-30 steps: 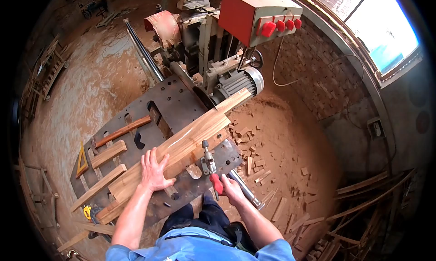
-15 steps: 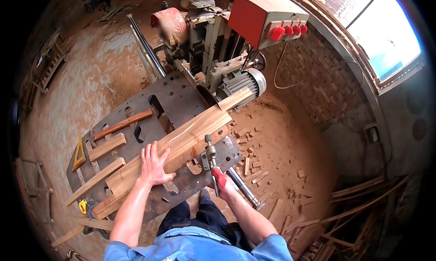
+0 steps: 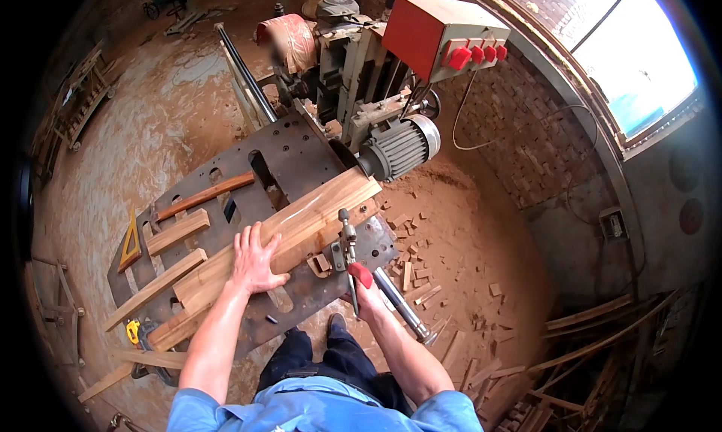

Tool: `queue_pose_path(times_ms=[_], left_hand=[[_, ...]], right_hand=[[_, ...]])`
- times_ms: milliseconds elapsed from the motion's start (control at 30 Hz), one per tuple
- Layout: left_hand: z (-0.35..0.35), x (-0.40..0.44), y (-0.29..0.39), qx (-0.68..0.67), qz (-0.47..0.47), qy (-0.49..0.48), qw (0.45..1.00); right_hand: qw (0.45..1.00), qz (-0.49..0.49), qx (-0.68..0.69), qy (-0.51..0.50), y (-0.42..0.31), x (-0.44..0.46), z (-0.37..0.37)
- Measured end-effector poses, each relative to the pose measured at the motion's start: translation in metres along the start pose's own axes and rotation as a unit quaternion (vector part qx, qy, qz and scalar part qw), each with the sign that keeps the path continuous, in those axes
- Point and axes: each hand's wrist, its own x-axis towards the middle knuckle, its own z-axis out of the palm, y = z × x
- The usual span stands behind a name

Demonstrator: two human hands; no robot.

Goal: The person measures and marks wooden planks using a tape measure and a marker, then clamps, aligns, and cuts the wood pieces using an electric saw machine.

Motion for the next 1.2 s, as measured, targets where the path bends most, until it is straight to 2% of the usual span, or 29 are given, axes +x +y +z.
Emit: queue_pose_path(times_ms=[133, 333, 500, 767, 900, 1100, 1133, 1167, 1200], left_hand=[[0.004, -0.001, 0.0, 0.014, -0.005, 0.007, 1.0], [0.007, 0.001, -0.002, 0.018, -0.003, 0.014, 1.0], [0.008, 0.001, -0.001, 0.023, -0.013, 0.008, 1.0], [0.006, -0.001, 0.002, 0.04, -0.013, 0.027, 0.999], [0.0, 0.001, 0.002, 0.04, -0.016, 0.001, 0.999], [-0.003, 0.0, -0.001, 0.007, -0.008, -0.026, 1.0], [-0.006, 0.0, 0.0, 0.004, -0.008, -0.035, 0.999], [-0.005, -0.001, -0.001, 0.002, -0.006, -0.038, 0.999], [-0.005, -0.001, -0.003, 0.002, -0.004, -0.04, 0.999]], right_hand=[[1.0, 0.001, 0.002, 0.019, 0.001, 0.0, 0.001], [1.0, 0.018, -0.018, -0.008, 0.017, 0.03, -0.025], [0.999, -0.009, -0.011, 0.037, 0.025, 0.042, -0.022], [0.999, -0.025, -0.028, 0.019, 0.028, 0.038, -0.028], [0.998, 0.002, -0.033, 0.051, 0.021, 0.024, -0.021], [0.999, 0.042, -0.024, 0.015, 0.015, 0.006, -0.025], [0.997, 0.041, -0.069, 0.003, 0.016, 0.008, -0.036], [0.985, 0.103, -0.137, 0.013, 0.017, 0.014, -0.062], [0.955, 0.119, -0.27, 0.028, -0.007, 0.002, -0.056]])
